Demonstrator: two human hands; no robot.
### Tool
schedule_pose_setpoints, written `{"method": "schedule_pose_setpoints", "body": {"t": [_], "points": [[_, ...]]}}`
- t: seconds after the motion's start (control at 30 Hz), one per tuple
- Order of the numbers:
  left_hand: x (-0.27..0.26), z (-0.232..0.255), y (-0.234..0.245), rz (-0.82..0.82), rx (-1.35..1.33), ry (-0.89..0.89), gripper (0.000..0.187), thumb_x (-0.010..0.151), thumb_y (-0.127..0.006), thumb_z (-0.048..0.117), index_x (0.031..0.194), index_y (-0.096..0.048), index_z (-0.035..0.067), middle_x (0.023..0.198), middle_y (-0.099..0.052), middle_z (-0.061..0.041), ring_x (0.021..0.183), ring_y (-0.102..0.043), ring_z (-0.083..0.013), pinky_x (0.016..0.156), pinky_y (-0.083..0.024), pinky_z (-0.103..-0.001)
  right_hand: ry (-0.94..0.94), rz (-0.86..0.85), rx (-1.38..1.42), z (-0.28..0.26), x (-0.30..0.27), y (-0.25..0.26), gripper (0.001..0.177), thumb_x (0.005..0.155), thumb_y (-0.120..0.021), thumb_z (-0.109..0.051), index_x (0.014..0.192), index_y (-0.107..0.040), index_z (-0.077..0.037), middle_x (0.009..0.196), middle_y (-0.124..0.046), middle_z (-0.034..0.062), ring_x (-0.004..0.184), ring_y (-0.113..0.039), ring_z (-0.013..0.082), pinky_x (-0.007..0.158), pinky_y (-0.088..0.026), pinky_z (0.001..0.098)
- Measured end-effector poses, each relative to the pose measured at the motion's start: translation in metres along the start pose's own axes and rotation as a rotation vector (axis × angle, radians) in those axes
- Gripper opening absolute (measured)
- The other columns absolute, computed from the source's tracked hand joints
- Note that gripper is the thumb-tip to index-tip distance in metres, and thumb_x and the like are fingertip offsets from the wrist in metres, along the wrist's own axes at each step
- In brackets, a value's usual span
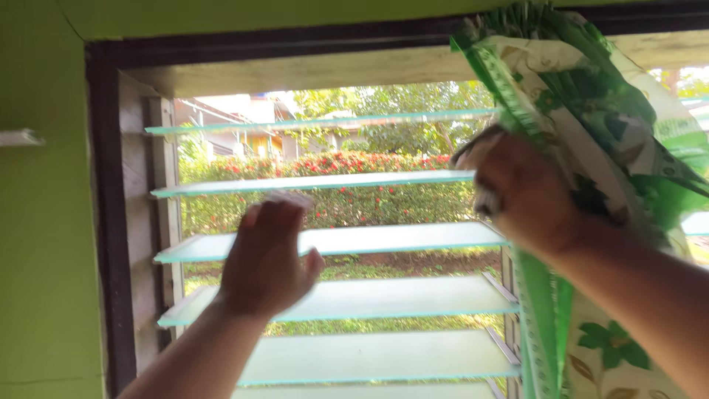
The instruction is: The person wipes the horizontal slats of a window blind with a cloth, moving from the lower slats upward. They then wipe the top frame of the window and the adjacent curtain. Finally, they wipe the lower window frame and sill.
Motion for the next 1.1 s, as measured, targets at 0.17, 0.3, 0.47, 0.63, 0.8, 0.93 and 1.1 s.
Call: {"method": "schedule_pose_setpoints", "body": {"t": [0.17,0.3,0.47,0.63,0.8,0.93,1.1], "points": [[-0.022,0.05,-0.001,-0.023,-0.035,-0.06,0.058,0.067,-0.076,0.017,0.119,-0.057,0.001,0.123,-0.058,-0.02,0.123,-0.051,-0.0371,0.104,-0.039,-0.054,-0.097,-0.089,0.119,-0.057,-0.053,0.003,0.039,0.075,-0.064,0.006,0.111,-0.061,-0.008,0.104,-0.066,0.0109,0.1,-0.066,0.0295,0.086,-0.055,0.0394],[-0.054,0.081,0.004,0.031,-0.24,-0.037,0.043,0.074,-0.07,0.005,0.115,-0.058,0.003,0.118,-0.06,-0.017,0.123,-0.055,-0.0355,0.105,-0.043,-0.052,-0.107,-0.181,0.254,-0.109,-0.109,-0.007,0.039,0.074,-0.067,-0.002,0.111,-0.061,-0.012,0.103,-0.066,0.0096,0.1,-0.068,0.0286,0.086,-0.055,0.0383],[-0.098,0.085,0.013,0.055,-0.345,0.022,0.041,0.071,-0.067,-0.004,0.109,-0.058,0.007,0.108,-0.063,-0.01,0.119,-0.061,-0.032,0.104,-0.045,-0.048,-0.263,-0.316,0.152,-0.131,-0.14,-0.055,0.038,0.077,-0.065,-0.009,0.115,-0.064,-0.01,0.107,-0.068,0.0102,0.105,-0.067,0.034,0.095,-0.052,0.0454],[-0.141,0.058,0.009,-0.116,-0.293,0.2,0.042,0.064,-0.069,-0.001,0.104,-0.059,0.008,0.102,-0.064,-0.011,0.112,-0.064,-0.0302,0.101,-0.043,-0.051,-0.56,-1.06,0.119,-0.158,-0.147,-0.122,0.061,0.101,-0.054,-0.055,0.126,-0.055,0.001,0.132,-0.057,0.0178,0.131,-0.052,0.0328,0.112,-0.041,0.0422],[-0.18,0.04,0.001,-0.151,-0.272,0.246,0.039,0.066,-0.071,0.007,0.104,-0.062,0.012,0.1,-0.067,-0.009,0.113,-0.066,-0.0292,0.1,-0.044,-0.05,-0.749,-1.291,0.335,-0.19,-0.11,-0.176,0.109,0.083,-0.061,-0.077,0.145,-0.037,0.009,0.151,-0.043,0.024,0.146,-0.037,0.0341,0.122,-0.031,0.0403],[-0.193,0.035,-0.003,-0.103,-0.314,0.312,0.039,0.068,-0.07,0.008,0.106,-0.063,0.011,0.101,-0.07,-0.009,0.111,-0.068,-0.0291,0.097,-0.045,-0.049,-0.582,-1.197,0.462,-0.234,-0.07,-0.224,0.099,0.08,-0.074,-0.06,0.143,-0.041,0.008,0.149,-0.045,0.0239,0.142,-0.04,0.0358,0.117,-0.034,0.0427],[-0.18,0.045,0.004,0.012,-0.354,0.299,0.036,0.069,-0.07,0.013,0.104,-0.066,0.011,0.1,-0.07,-0.009,0.107,-0.07,-0.0274,0.095,-0.049,-0.047,-0.624,-0.808,0.874,-0.272,-0.043,-0.232,0.034,0.093,-0.059,-0.023,0.12,-0.07,-0.007,0.128,-0.07,0.0094,0.124,-0.063,0.0225,0.103,-0.05,0.0356]]}}
Point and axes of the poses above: each hand's wrist, its own x-axis towards the middle knuckle, its own y-axis out of the back of the hand, z = x × y, the point moved 4 cm from there along x, towards the middle knuckle
